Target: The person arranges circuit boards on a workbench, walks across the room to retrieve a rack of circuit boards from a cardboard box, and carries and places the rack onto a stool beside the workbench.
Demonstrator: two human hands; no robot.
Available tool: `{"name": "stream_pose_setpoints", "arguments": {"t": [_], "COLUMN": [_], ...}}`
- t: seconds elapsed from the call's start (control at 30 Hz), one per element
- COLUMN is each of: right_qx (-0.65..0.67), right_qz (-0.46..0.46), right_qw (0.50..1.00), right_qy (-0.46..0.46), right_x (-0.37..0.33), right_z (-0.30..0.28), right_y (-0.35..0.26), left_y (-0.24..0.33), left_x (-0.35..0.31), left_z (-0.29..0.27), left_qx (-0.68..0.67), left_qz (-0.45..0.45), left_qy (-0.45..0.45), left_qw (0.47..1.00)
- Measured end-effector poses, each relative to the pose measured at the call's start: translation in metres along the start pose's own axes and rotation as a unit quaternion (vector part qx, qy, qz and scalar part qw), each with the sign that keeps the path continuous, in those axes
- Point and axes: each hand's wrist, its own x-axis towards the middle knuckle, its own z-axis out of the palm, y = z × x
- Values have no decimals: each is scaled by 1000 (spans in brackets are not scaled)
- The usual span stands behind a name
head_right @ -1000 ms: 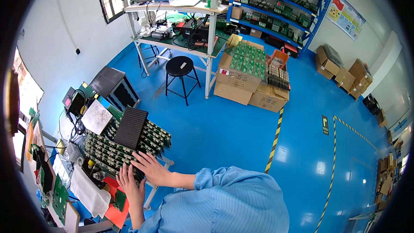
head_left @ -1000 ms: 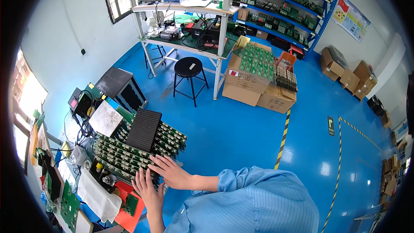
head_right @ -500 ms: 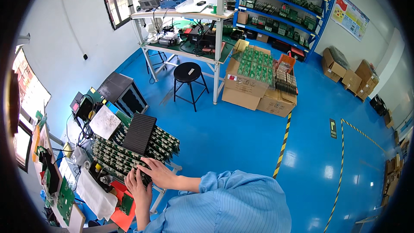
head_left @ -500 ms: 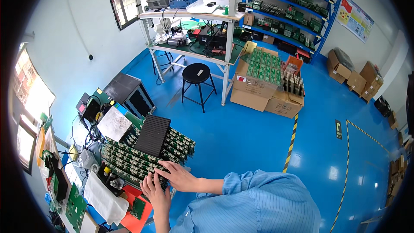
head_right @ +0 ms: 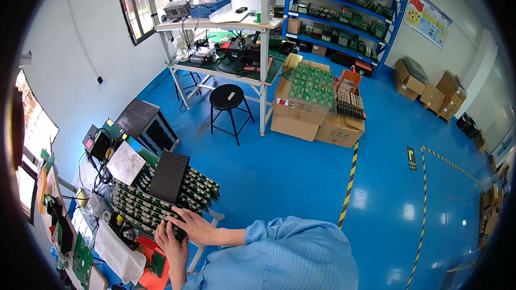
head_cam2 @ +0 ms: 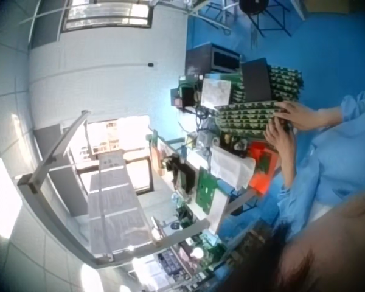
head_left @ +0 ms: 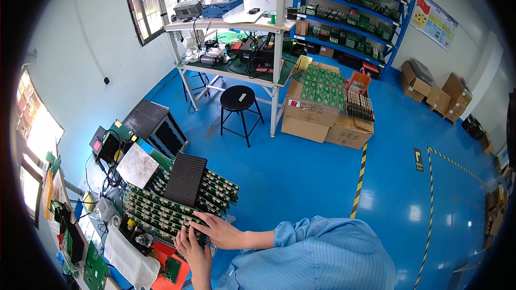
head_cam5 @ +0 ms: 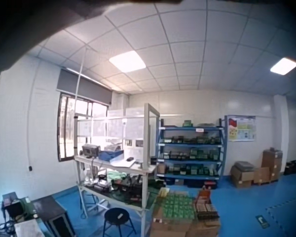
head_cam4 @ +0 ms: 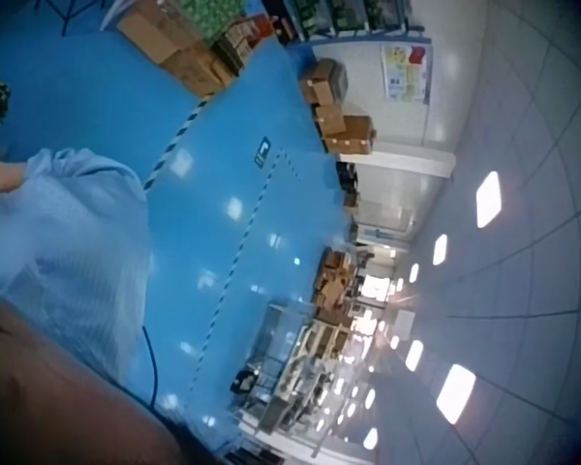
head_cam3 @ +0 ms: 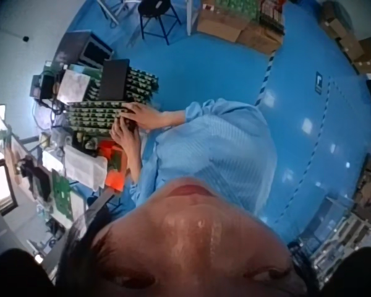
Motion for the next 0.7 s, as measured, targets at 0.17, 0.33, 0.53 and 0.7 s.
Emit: {"name": "stream_pose_setpoints", "arguments": {"t": [0.17, 0.33, 0.53, 0.7], "right_qx": [10, 19, 37, 41], "right_qz": [-7, -1, 15, 28], "right_qw": [1000, 1000, 999, 998], "right_qy": [4, -3, -22, -24], "right_x": [0, 0, -1, -1], "right_z": [0, 0, -2, -3], "right_y": [2, 1, 0, 2], "left_y": [1, -1, -1, 2], "left_x": [0, -1, -1, 1], "left_z": [0, 2, -1, -1], "left_qx": [-5, 2, 8, 5], "left_qz": [-6, -9, -6, -2], "left_qy": [1, 2, -9, -16], "left_qw": [1000, 1000, 1000, 1000]}}
